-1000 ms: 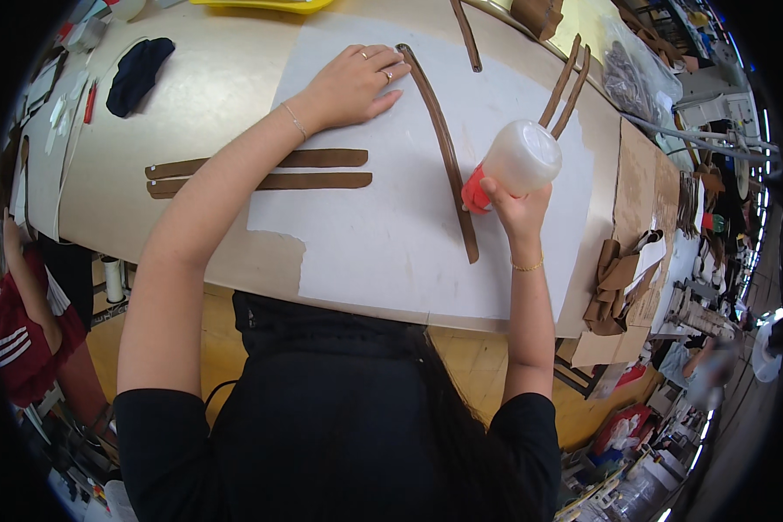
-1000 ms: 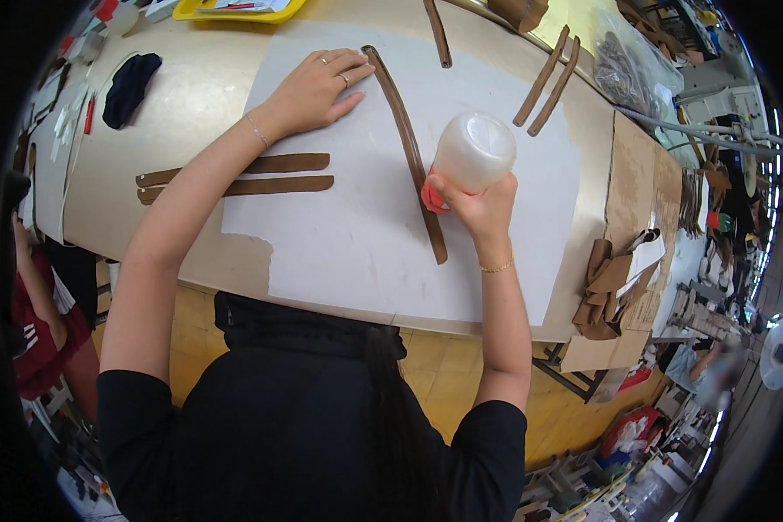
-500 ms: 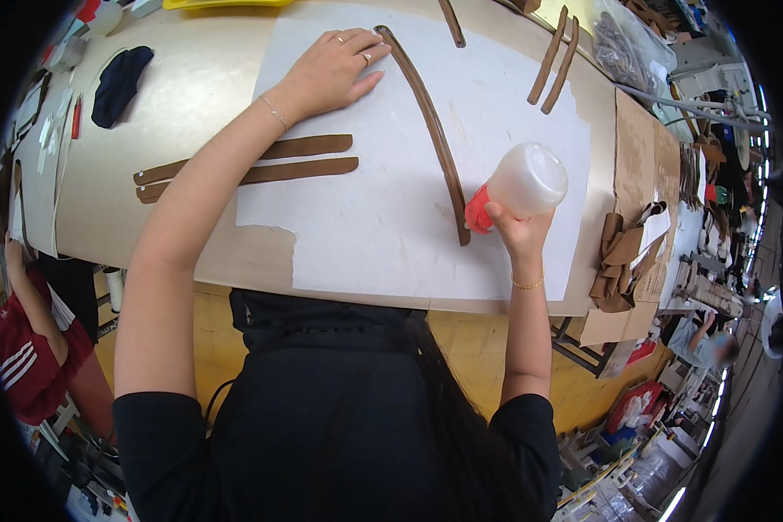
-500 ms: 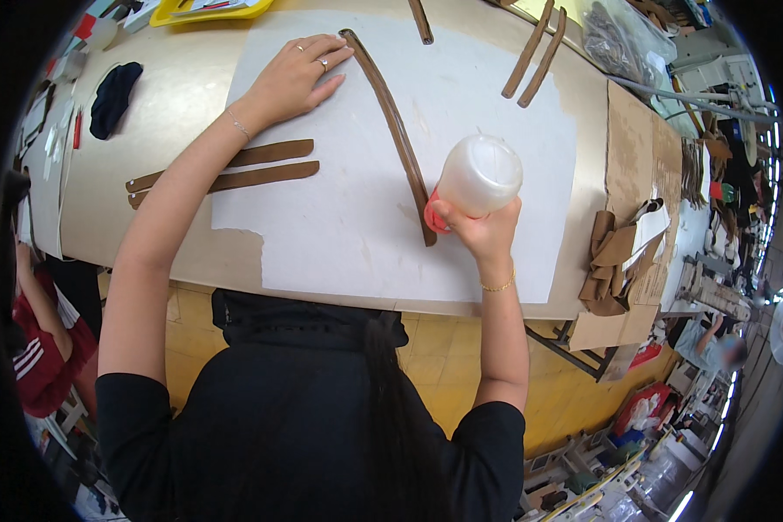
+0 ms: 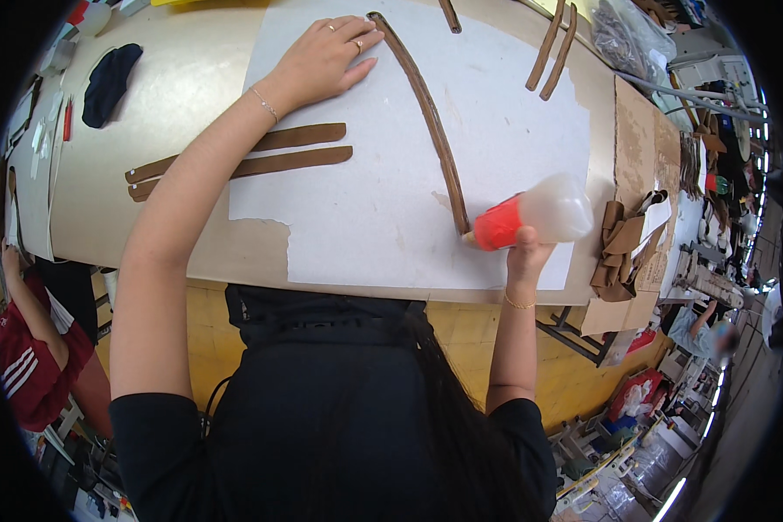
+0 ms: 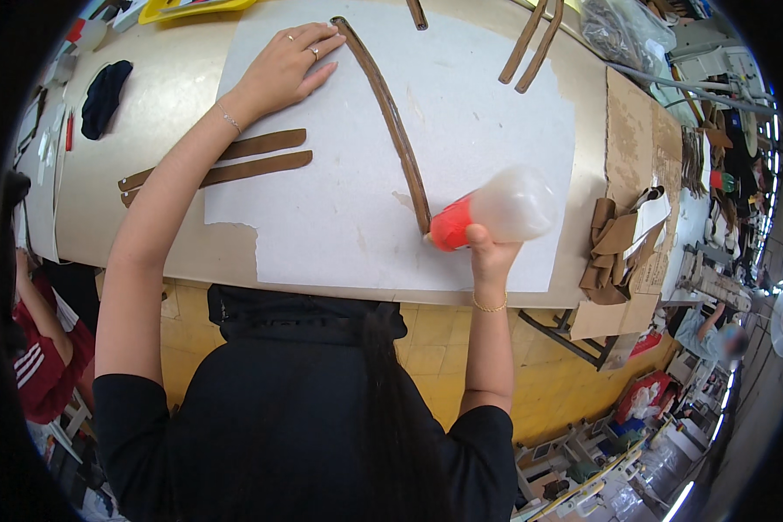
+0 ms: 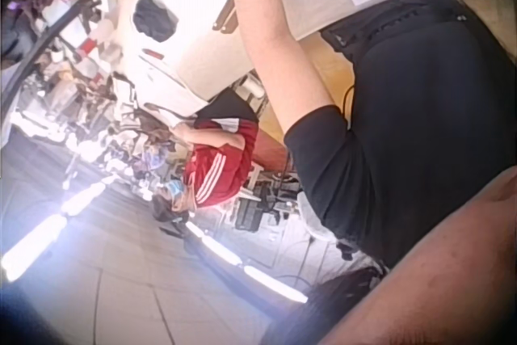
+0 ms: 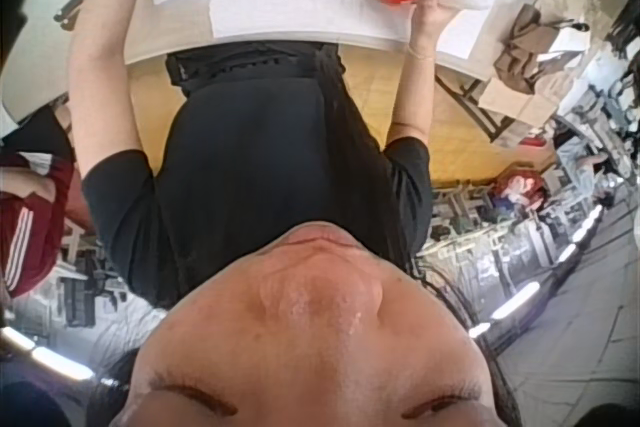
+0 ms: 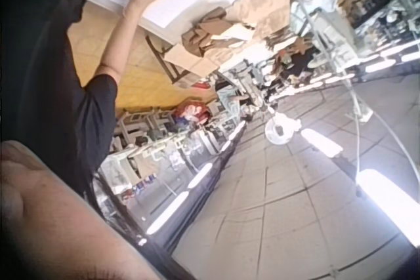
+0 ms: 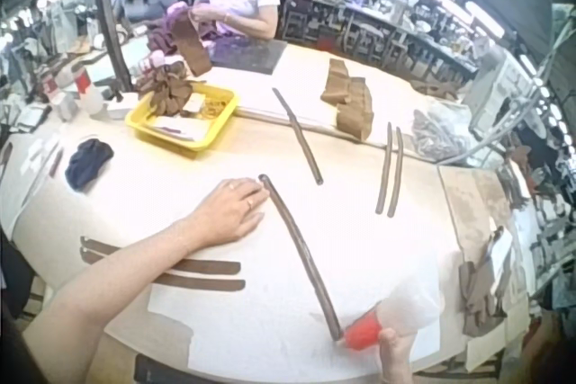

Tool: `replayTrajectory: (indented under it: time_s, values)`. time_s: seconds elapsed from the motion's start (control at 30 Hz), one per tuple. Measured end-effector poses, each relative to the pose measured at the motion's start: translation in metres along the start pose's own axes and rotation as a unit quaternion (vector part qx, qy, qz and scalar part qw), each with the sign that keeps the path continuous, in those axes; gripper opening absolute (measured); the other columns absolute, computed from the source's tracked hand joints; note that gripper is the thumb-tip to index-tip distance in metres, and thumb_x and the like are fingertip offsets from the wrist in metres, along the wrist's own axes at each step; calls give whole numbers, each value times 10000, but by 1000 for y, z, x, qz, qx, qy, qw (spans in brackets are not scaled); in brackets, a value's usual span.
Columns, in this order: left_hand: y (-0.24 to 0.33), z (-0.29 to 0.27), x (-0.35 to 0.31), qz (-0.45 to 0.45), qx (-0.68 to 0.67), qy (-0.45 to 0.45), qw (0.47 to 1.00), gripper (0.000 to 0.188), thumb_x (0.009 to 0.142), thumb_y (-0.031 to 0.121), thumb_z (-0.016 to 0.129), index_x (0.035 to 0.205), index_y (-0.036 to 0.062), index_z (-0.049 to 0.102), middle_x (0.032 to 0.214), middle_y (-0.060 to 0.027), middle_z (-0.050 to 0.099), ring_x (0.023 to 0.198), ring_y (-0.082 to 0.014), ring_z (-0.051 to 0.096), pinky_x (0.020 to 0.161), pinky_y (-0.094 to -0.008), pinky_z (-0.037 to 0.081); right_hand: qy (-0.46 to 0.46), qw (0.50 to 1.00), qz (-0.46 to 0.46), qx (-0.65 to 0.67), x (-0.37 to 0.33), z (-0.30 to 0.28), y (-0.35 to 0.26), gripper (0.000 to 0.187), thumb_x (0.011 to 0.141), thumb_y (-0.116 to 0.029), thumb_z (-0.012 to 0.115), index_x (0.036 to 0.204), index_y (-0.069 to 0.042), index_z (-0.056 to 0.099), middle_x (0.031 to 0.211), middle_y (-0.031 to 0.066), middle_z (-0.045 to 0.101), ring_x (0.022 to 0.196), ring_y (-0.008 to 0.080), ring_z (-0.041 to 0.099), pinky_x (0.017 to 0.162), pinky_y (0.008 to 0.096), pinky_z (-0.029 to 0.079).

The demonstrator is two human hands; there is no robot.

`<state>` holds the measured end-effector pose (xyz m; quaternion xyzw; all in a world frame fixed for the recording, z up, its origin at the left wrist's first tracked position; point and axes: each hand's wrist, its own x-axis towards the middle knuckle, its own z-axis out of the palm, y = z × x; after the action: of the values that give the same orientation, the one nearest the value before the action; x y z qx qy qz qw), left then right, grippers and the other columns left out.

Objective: The person applies glue from a red-capped bottle to the edges of brown leather pouches and long leather strips on a white worktable. They handle the pouches and strips one at a time, applying adhesive along seams and edges, then set them down to dry.

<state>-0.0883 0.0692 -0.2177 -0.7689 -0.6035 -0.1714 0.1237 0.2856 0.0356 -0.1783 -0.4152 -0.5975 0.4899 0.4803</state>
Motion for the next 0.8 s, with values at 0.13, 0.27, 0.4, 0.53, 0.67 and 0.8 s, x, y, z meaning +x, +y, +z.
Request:
replayTrajectory:
  time_s: [0.13,0.27,0.4,0.53,0.67,0.8]
  values:
    - [0,-1,0,7,-4,13,1000,379,932,291,515,1237,74,573,1246,-97,559,1195,-235,489,1024,-360,360,37,999,-4,-39,-9,2,-6,856,639,-630,752,1159,-6,484,1031,92,575,946,202,568,827,367,491]
    - [-1,0,0,12,5,20,1000,379,932,292,514,1237,74,573,1248,-97,560,1200,-234,486,1024,-360,361,38,995,-28,-86,-18,7,-6,912,629,-672,732,1194,-11,459,1063,98,564,980,214,561,842,375,492]
    - [-2,2,-1,10,12,17,1000,379,932,292,514,1235,73,575,1250,-96,561,1200,-235,488,1022,-360,365,22,996,12,-81,-22,8,-2,875,642,-629,753,1196,-13,470,1069,88,567,981,203,562,840,355,489]
    - [-1,1,0,3,-9,6,1000,381,921,243,533,1268,87,545,1278,-93,531,1223,-233,465,1047,-365,346,5,1000,25,-15,-17,-7,5,777,691,-569,759,1169,-11,506,1066,80,578,977,190,564,803,327,506]
    - [0,-2,0,-1,-19,5,1000,385,913,239,543,1266,83,544,1273,-101,534,1214,-242,472,1042,-368,349,-28,936,167,309,0,-21,-12,696,744,-534,725,1100,23,510,967,110,568,860,211,569,658,311,547]
    - [-2,-5,0,4,-54,6,999,395,892,222,570,1258,74,544,1293,-101,517,1200,-255,484,1021,-376,367,-136,812,128,553,39,-38,-43,720,741,-553,715,1096,42,518,920,108,545,811,198,544,632,295,535]
